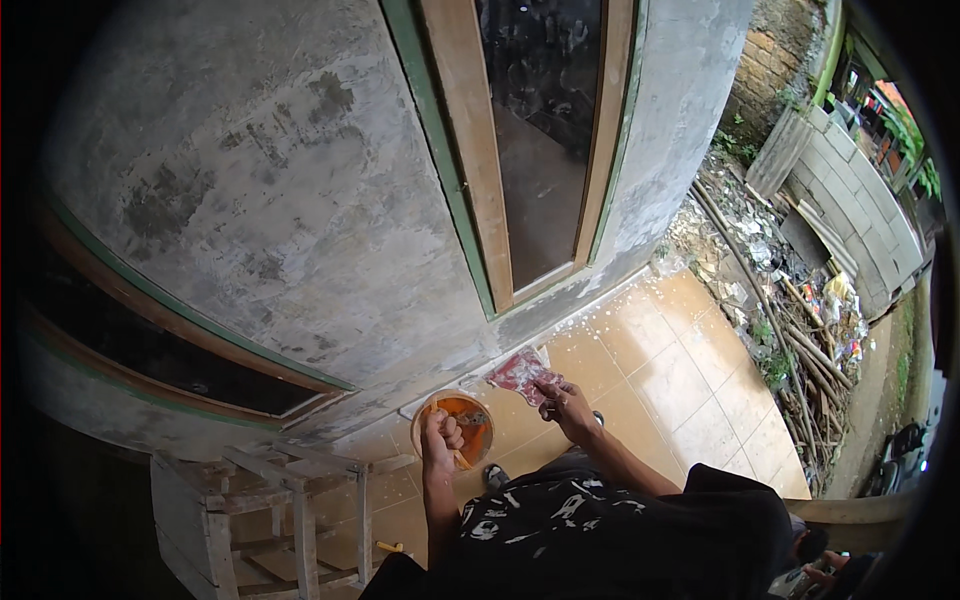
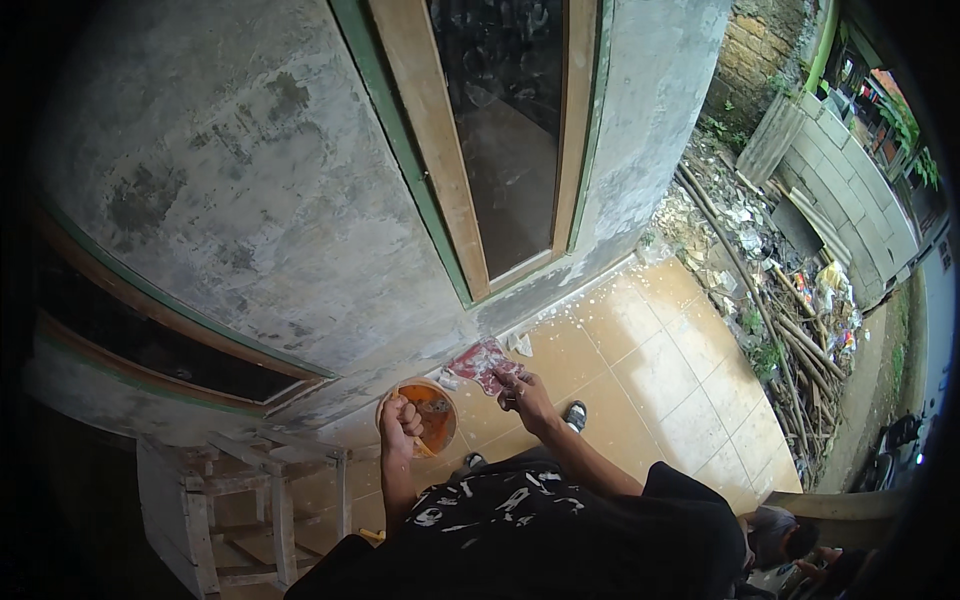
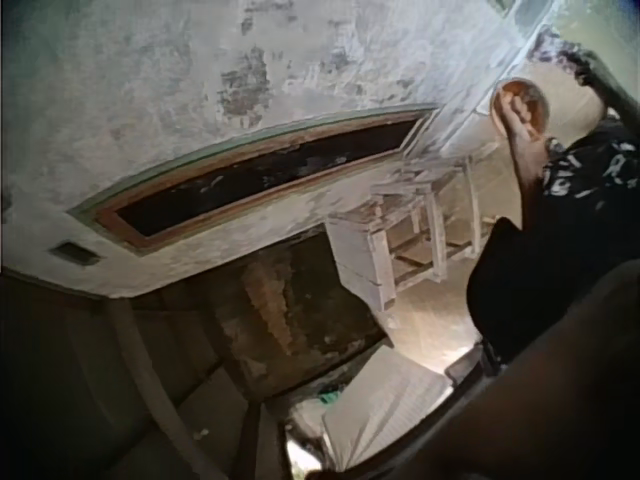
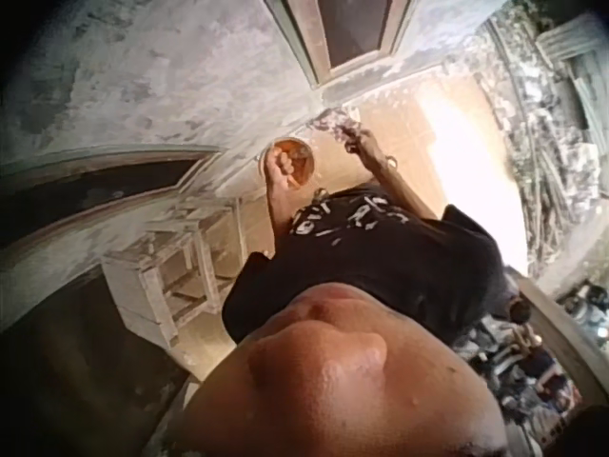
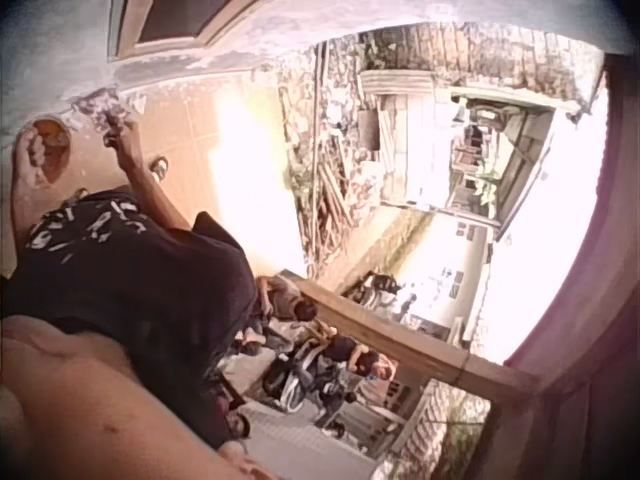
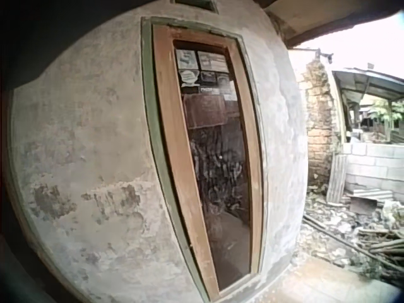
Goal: The person applies wall filler to an exterior wall surface using a plastic scraper tool.
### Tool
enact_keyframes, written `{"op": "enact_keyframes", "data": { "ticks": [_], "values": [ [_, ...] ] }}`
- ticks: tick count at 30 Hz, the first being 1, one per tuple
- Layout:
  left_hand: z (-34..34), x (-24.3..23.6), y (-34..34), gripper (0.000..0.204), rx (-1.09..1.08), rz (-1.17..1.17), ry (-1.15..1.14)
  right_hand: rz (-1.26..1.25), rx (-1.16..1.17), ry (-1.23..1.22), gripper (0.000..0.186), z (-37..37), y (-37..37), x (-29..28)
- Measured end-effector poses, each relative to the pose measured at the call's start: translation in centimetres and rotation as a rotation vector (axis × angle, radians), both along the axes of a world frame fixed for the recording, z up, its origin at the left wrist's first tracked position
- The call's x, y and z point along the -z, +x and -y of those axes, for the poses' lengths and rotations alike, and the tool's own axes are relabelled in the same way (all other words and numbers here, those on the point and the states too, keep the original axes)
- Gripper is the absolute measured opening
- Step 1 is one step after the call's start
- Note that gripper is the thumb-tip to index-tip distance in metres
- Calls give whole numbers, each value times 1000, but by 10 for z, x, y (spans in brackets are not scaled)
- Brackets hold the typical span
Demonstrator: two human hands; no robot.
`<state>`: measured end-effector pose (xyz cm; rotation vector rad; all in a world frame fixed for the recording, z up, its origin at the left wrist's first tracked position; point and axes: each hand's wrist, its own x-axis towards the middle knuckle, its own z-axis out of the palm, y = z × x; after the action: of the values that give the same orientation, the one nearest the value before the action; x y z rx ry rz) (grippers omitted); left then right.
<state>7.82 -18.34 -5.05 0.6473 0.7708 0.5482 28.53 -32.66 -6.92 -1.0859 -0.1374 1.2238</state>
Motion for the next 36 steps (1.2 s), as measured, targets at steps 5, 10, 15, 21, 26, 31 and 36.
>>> {"op": "enact_keyframes", "data": {
  "ticks": [5,10,15,21,26,31,36],
  "values": [
    [7,-4,78,28,1,-5,75,-2,91,-7,23,37,86,-9],
    [9,-5,157,25,-5,-16,126,37,212,23,20,81,175,-7],
    [26,-28,245,26,61,-21,161,63,305,6,20,115,245,-9],
    [27,-28,333,28,210,32,136,3,411,41,20,138,302,-8],
    [24,-11,402,29,294,2,146,-43,464,26,17,150,348,-4],
    [22,-2,484,30,372,5,96,14,447,8,18,156,415,-6],
    [27,0,548,30,364,18,33,78,384,-87,22,152,489,-23]
  ]
}}
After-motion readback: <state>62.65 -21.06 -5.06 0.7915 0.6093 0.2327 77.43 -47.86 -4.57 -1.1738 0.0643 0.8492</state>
